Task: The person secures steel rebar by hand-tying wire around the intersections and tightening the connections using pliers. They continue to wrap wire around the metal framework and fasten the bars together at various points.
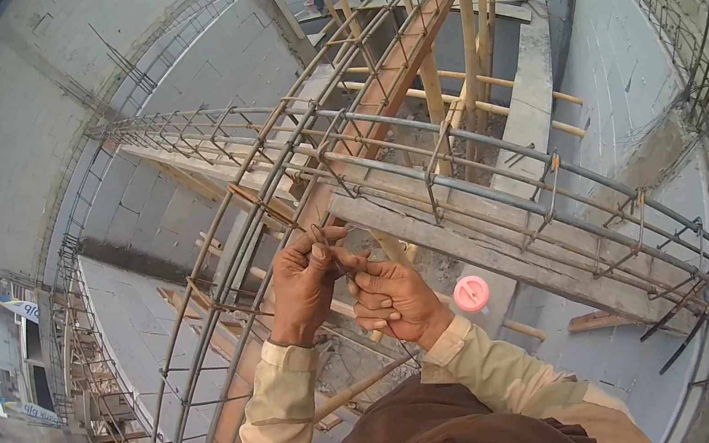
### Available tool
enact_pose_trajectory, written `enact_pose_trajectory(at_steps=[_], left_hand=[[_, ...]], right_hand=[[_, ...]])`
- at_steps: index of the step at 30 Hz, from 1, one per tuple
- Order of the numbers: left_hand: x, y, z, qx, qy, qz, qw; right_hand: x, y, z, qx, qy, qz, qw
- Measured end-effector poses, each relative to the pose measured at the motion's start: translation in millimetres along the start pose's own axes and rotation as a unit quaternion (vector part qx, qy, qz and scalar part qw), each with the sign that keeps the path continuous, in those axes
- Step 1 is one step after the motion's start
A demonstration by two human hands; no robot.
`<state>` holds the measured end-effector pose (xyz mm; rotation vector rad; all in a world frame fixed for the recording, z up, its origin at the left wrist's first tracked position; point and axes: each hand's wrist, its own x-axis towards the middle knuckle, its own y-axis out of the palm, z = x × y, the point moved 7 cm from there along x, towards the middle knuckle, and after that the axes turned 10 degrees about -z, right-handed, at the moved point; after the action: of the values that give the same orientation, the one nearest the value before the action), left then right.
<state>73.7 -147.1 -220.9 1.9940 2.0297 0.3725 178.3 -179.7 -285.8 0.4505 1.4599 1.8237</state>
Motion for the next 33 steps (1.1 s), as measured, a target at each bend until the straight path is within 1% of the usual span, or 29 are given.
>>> enact_pose_trajectory(at_steps=[2,3,4,5,6,7,8,9,10,11,12,13,14,15,16,17,18,19,20,21,22,24,25,26,28,29,30,32,33], left_hand=[[-0.6,4.9,-9.5,0.038,0.011,-0.014,0.999],[-0.6,8.8,-14.3,0.098,0.049,-0.046,0.993],[-0.8,12.8,-13.9,0.100,0.049,-0.044,0.993],[-2.6,11.7,-17.9,0.141,0.087,-0.076,0.983],[-4.9,11.5,-22.6,0.181,0.125,-0.109,0.969],[-6.7,16.1,-22.5,0.181,0.124,-0.110,0.969],[-10.7,13.8,-22.4,0.163,0.110,-0.162,0.967],[-13.5,9.5,-22.0,0.145,0.098,-0.212,0.962],[-11.5,6.4,-16.7,0.146,0.098,-0.211,0.962],[-7.1,-3.8,-4.8,0.110,0.094,-0.235,0.961],[-5.1,-12.8,5.7,0.074,0.087,-0.259,0.959],[-4.1,-18.1,19.2,-0.002,0.067,-0.264,0.962],[-6.2,-18.4,27.6,-0.001,0.064,-0.266,0.962],[-7.7,-20.4,33.4,-0.020,0.074,-0.289,0.954],[-8.3,-23.3,36.8,-0.041,0.087,-0.309,0.946],[-8.6,-20.3,35.4,-0.069,0.085,-0.279,0.954],[-6.6,-21.1,34.0,-0.068,0.086,-0.278,0.954],[-3.9,-17.4,38.0,-0.061,0.047,-0.242,0.967],[-4.2,-12.5,40.3,-0.055,0.007,-0.208,0.977],[-6.1,-11.7,35.9,0.029,-0.008,-0.192,0.981],[-10.0,-7.9,33.6,0.026,-0.010,-0.193,0.981],[-15.7,9.2,28.4,0.168,0.031,-0.137,0.976],[-17.3,10.6,33.5,0.207,0.025,-0.116,0.971],[-19.0,11.3,43.0,0.160,0.002,-0.116,0.980],[-17.4,10.8,40.9,0.147,0.033,-0.102,0.983],[-18.2,12.1,36.1,0.145,0.039,-0.101,0.983],[-20.4,13.6,32.6,0.121,0.024,-0.103,0.987],[-24.0,17.3,24.3,0.091,0.013,-0.106,0.990],[-25.1,20.5,16.5,0.131,0.043,-0.099,0.986]], right_hand=[[-0.6,5.5,-4.7,0.068,0.056,0.055,0.995],[0.4,5.5,-2.6,0.069,0.053,0.056,0.995],[1.7,4.5,-0.3,0.023,0.035,0.050,0.998],[1.3,7.7,2.2,-0.023,0.018,0.041,0.999],[-0.6,14.0,2.6,-0.022,0.018,0.042,0.999],[-2.4,17.7,6.4,-0.070,-0.023,0.005,0.997],[-4.4,19.8,9.5,-0.116,-0.062,-0.033,0.991],[-3.4,19.3,7.2,-0.114,-0.062,-0.033,0.991],[-5.5,24.4,20.5,-0.340,-0.220,-0.034,0.914],[-11.3,34.9,29.0,-0.539,-0.360,-0.031,0.761],[-8.3,29.2,25.3,-0.539,-0.360,-0.030,0.761],[-9.6,26.9,21.1,-0.629,-0.413,-0.045,0.657],[-15.1,33.2,15.1,-0.704,-0.456,-0.060,0.542],[-19.9,35.4,11.6,-0.719,-0.439,-0.097,0.530],[-19.5,33.8,13.7,-0.718,-0.441,-0.098,0.529],[-16.1,27.0,18.7,-0.670,-0.418,-0.097,0.606],[-14.0,20.0,22.2,-0.615,-0.389,-0.095,0.679],[-9.7,5.7,25.2,-0.586,-0.294,-0.101,0.748],[-12.1,-2.8,30.4,-0.587,-0.291,-0.100,0.749],[-7.8,-24.6,24.7,-0.469,-0.167,-0.103,0.861],[-6.9,-38.1,13.3,-0.333,-0.039,-0.105,0.936],[-7.7,-35.1,12.5,-0.352,-0.032,-0.097,0.931],[-3.9,-24.3,16.1,-0.367,-0.107,-0.079,0.921],[-2.1,-21.5,20.9,-0.371,-0.128,-0.070,0.917],[0.6,-15.7,30.1,-0.379,-0.169,-0.051,0.908],[-1.5,-12.8,31.1,-0.376,-0.097,-0.044,0.921],[-2.1,-11.3,28.0,-0.371,-0.024,-0.038,0.928],[0.7,-14.1,25.8,-0.405,-0.044,-0.043,0.912],[1.9,-17.7,28.7,-0.372,-0.071,-0.073,0.922]])
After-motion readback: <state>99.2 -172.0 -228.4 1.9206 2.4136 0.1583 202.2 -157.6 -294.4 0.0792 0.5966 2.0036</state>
